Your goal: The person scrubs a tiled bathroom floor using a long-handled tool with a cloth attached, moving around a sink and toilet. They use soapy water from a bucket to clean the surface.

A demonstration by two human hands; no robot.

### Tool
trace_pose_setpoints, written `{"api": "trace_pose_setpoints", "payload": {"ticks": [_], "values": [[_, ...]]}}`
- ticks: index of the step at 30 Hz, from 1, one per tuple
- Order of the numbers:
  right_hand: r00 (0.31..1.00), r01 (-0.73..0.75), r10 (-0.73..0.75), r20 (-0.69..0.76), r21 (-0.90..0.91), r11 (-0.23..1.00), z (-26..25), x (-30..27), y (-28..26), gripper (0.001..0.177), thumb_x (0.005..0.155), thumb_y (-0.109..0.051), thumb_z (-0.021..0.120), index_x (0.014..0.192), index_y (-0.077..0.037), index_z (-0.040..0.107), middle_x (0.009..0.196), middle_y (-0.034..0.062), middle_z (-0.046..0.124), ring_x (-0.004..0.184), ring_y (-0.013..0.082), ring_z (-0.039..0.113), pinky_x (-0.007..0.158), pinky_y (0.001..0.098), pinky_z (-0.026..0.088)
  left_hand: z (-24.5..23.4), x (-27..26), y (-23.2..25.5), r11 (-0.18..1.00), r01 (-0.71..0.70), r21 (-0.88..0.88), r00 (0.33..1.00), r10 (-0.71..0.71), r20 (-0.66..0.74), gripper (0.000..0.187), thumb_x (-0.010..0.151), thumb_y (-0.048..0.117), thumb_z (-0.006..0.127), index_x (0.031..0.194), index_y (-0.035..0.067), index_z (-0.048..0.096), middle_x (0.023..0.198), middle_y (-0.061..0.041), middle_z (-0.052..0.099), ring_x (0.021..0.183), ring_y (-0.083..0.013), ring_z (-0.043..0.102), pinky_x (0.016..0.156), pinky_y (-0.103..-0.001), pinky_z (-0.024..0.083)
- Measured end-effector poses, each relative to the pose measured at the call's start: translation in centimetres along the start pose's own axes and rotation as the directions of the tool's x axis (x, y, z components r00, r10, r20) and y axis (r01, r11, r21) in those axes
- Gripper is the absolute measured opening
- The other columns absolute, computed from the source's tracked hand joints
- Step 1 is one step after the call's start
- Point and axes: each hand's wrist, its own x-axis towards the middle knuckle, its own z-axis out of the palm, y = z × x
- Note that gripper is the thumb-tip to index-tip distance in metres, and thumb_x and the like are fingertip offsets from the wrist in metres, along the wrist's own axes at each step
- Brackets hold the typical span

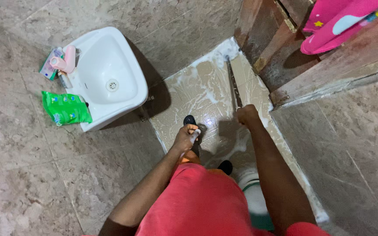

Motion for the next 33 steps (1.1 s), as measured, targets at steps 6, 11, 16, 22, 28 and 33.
{"api": "trace_pose_setpoints", "payload": {"ticks": [6, 11, 16, 22, 28, 33], "values": [[0.989, -0.046, -0.025, 0.143, 0.475, 0.879, -0.2, -7.4, 7.8, 0.018, 0.094, -0.015, 0.055, 0.078, -0.009, 0.06, 0.059, 0.0082, 0.054, 0.043, 0.0179, 0.045, 0.04, 0.0342, 0.031, 1.9, 0.3, -1.0, 1.0, 0.003, 0.008, 0.999, -0.003, 0.049, 0.016, 0.098, 0.008, 0.067, 0.113, 0.001, 0.066, 0.084, -0.001, 0.066, 0.072, -0.0088, 0.06, 0.066, -0.025, 0.05], [0.991, -0.046, -0.031, 0.129, 0.552, 0.833, -2.7, -21.0, 14.9, 0.032, 0.1, -0.03, 0.059, 0.08, -0.005, 0.054, 0.059, 0.0043, 0.049, 0.044, 0.0164, 0.042, 0.039, 0.0336, 0.032, 4.2, 0.8, -2.2, 0.998, -0.041, 0.054, 0.996, 0.037, 0.08, 0.018, 0.096, 0.011, 0.07, 0.111, 0.003, 0.067, 0.085, -0.001, 0.067, 0.071, -0.0083, 0.058, 0.063, -0.026, 0.049], [0.948, -0.278, 0.155, 0.279, 0.478, 0.833, -1.9, -25.2, 22.0, 0.024, 0.098, -0.022, 0.059, 0.085, -0.002, 0.058, 0.062, 0.0077, 0.049, 0.044, 0.018, 0.042, 0.041, 0.0353, 0.032, 7.8, 0.1, -1.1, 0.999, 0.011, -0.033, 0.991, -0.007, 0.135, 0.018, 0.096, 0.013, 0.071, 0.11, 0.003, 0.067, 0.082, -0.003, 0.066, 0.065, -0.0111, 0.053, 0.056, -0.028, 0.043], [0.967, -0.149, 0.121, 0.224, 0.111, 0.983, 2.2, -18.8, 21.7, 0.03, 0.099, -0.024, 0.06, 0.089, 0.004, 0.067, 0.06, 0.0152, 0.055, 0.046, 0.0223, 0.047, 0.043, 0.0387, 0.039, 6.4, -1.8, 1.1, 1.0, -0.026, 0.011, 0.99, 0.025, 0.14, 0.017, 0.096, 0.013, 0.068, 0.11, 0.004, 0.066, 0.086, 0.001, 0.07, 0.071, -0.0073, 0.062, 0.063, -0.026, 0.052], [0.986, -0.006, -0.025, 0.164, 0.184, 0.983, 6.8, -5.5, 10.0, 0.039, 0.096, -0.03, 0.067, 0.09, 0.009, 0.069, 0.061, 0.0111, 0.055, 0.046, 0.0202, 0.048, 0.044, 0.0394, 0.037, 1.4, -1.7, 1.5, 0.997, -0.021, 0.068, 0.999, 0.024, -0.031, 0.016, 0.096, 0.009, 0.068, 0.11, 0.002, 0.066, 0.082, -0.003, 0.067, 0.07, -0.011, 0.061, 0.064, -0.027, 0.05], [0.964, 0.062, -0.093, 0.251, 0.13, 0.99, 10.8, 0.5, 5.2, 0.029, 0.092, -0.017, 0.063, 0.094, 0.012, 0.07, 0.068, 0.0179, 0.066, 0.053, 0.0281, 0.058, 0.05, 0.0448, 0.045, -0.7, -1.4, 0.4, 0.997, -0.02, 0.068, 0.999, 0.023, -0.043, 0.016, 0.097, 0.011, 0.07, 0.11, 0.002, 0.066, 0.081, -0.003, 0.066, 0.071, -0.0112, 0.06, 0.064, -0.028, 0.049]]}}
